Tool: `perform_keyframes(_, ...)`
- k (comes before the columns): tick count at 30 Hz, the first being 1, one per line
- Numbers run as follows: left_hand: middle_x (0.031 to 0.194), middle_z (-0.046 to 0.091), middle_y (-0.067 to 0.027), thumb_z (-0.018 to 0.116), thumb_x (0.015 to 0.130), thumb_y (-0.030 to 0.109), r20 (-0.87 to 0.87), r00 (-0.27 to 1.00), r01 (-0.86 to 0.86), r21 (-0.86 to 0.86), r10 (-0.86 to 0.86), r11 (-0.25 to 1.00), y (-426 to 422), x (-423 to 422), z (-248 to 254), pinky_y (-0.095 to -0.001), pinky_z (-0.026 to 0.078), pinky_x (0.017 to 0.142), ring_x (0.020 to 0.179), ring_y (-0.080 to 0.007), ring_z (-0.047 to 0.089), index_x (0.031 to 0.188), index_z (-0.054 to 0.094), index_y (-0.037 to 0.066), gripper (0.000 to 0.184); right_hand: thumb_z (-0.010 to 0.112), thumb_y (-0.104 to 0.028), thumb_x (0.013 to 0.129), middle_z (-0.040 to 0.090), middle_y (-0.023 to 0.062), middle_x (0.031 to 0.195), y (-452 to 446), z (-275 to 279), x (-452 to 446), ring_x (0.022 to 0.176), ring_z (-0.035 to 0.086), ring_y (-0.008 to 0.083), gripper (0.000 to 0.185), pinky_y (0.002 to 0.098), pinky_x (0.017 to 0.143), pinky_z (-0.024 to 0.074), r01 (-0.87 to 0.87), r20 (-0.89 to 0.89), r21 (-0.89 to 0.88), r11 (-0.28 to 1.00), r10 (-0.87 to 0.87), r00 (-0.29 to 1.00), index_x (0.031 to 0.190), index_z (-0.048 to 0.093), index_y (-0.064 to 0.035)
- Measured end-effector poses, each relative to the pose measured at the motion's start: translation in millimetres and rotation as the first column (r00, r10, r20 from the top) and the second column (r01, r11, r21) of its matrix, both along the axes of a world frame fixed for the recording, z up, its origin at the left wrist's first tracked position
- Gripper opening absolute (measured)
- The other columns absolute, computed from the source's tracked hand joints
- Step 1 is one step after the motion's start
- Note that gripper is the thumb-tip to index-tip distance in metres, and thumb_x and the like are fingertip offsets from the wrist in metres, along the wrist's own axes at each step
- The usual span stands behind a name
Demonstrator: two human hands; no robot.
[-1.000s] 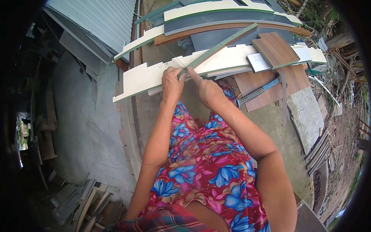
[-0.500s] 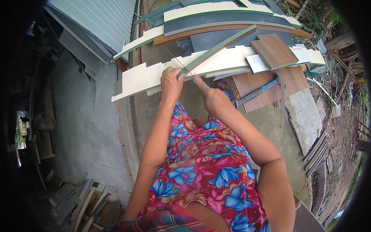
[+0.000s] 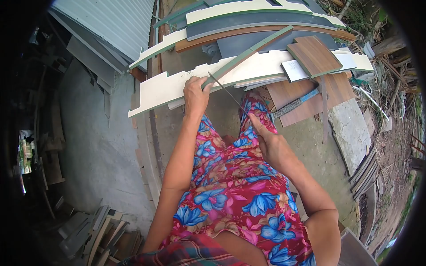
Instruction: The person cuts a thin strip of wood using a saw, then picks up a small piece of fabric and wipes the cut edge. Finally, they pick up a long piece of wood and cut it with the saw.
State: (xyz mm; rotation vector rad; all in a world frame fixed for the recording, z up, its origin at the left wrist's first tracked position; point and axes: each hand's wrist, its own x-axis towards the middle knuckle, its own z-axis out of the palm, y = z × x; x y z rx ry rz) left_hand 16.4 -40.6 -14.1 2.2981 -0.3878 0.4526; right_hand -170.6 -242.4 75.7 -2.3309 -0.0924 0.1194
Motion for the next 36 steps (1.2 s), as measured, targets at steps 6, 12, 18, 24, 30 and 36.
perform_keyframes(6,0.096,0.065,-0.0158,0.078,0.075,0.01,-0.025,0.999,-0.026,0.041,0.027,0.999,2.3,-0.4,-0.2,-0.046,0.047,0.082,0.095,-0.0355,0.061,0.102,0.073,0.002,0.028,0.047,0.002,0.095,0.06,0.0325,0.102,-2.3,64.8,13.6,0.094,0.065,0.0437,0.059,0.0352,0.078,0.049,0.204,-0.162,0.061,0.977,-0.192,0.968,0.15,0.038,-0.0163)
perform_keyframes(12,0.097,0.066,-0.0144,0.078,0.077,0.015,-0.076,0.996,-0.037,0.181,0.052,0.983,0.9,-2.8,12.0,-0.0471,0.045,0.085,0.099,-0.0337,0.06,0.104,0.073,0.007,0.028,0.046,0.001,0.094,0.054,0.0297,0.131,-16.5,30.2,26.2,0.12,0.052,0.0444,0.06,0.0441,0.098,0.0472,0.175,-0.028,0.062,0.983,-0.174,0.984,0.151,0.038,-0.0158)
perform_keyframes(18,0.102,0.066,-0.0139,0.078,0.077,0.018,-0.184,0.98,-0.027,0.257,0.077,0.966,11.9,-4.9,24.0,-0.0471,0.045,0.088,0.102,-0.0334,0.06,0.105,0.073,0.008,0.03,0.048,-0.001,0.095,0.061,0.0332,0.108,-22.6,3.9,34.6,0.099,0.062,0.0471,0.059,0.0492,0.084,0.0483,0.13,0.038,0.057,0.99,-0.133,0.99,0.151,0.037,-0.015)
perform_keyframes(24,0.107,0.065,-0.0148,0.079,0.077,0.024,-0.083,0.995,-0.036,0.272,0.061,0.962,-13.7,2.7,35.9,-0.0467,0.046,0.089,0.106,-0.0338,0.059,0.114,0.071,0.008,0.041,0.049,-0.004,0.096,0.061,0.0338,0.085,-18.7,-9.2,44.2,0.08,0.064,0.0481,0.057,0.0526,0.073,0.0453,0.104,0.009,0.008,0.995,-0.104,0.995,0.151,0.037,-0.0143)
perform_keyframes(30,0.105,0.065,-0.0152,0.077,0.079,0.02,-0.08,0.997,0.014,0.232,0.004,0.973,-37.7,15.7,23.9,-0.0473,0.046,0.088,0.105,-0.0344,0.058,0.112,0.07,0.006,0.037,0.049,-0.005,0.096,0.06,0.0329,0.077,-20.8,0.7,45.6,0.075,0.064,0.0476,0.057,0.0528,0.068,0.0447,0.095,-0.07,-0.049,0.994,-0.098,0.993,0.15,0.037,-0.0137)
perform_keyframes(36,0.097,0.065,-0.0187,0.075,0.079,0.014,-0.012,1.0,0.025,0.136,-0.024,0.99,-38.0,20.5,11.9,-0.046,0.049,0.085,0.097,-0.0382,0.061,0.105,0.072,0.002,0.029,0.05,-0.005,0.095,0.06,0.0331,0.077,-28.4,-9.8,40.6,0.075,0.064,0.0479,0.057,0.0533,0.068,0.0448,0.071,-0.011,-0.026,0.997,-0.071,0.997,0.15,0.037,-0.0126)
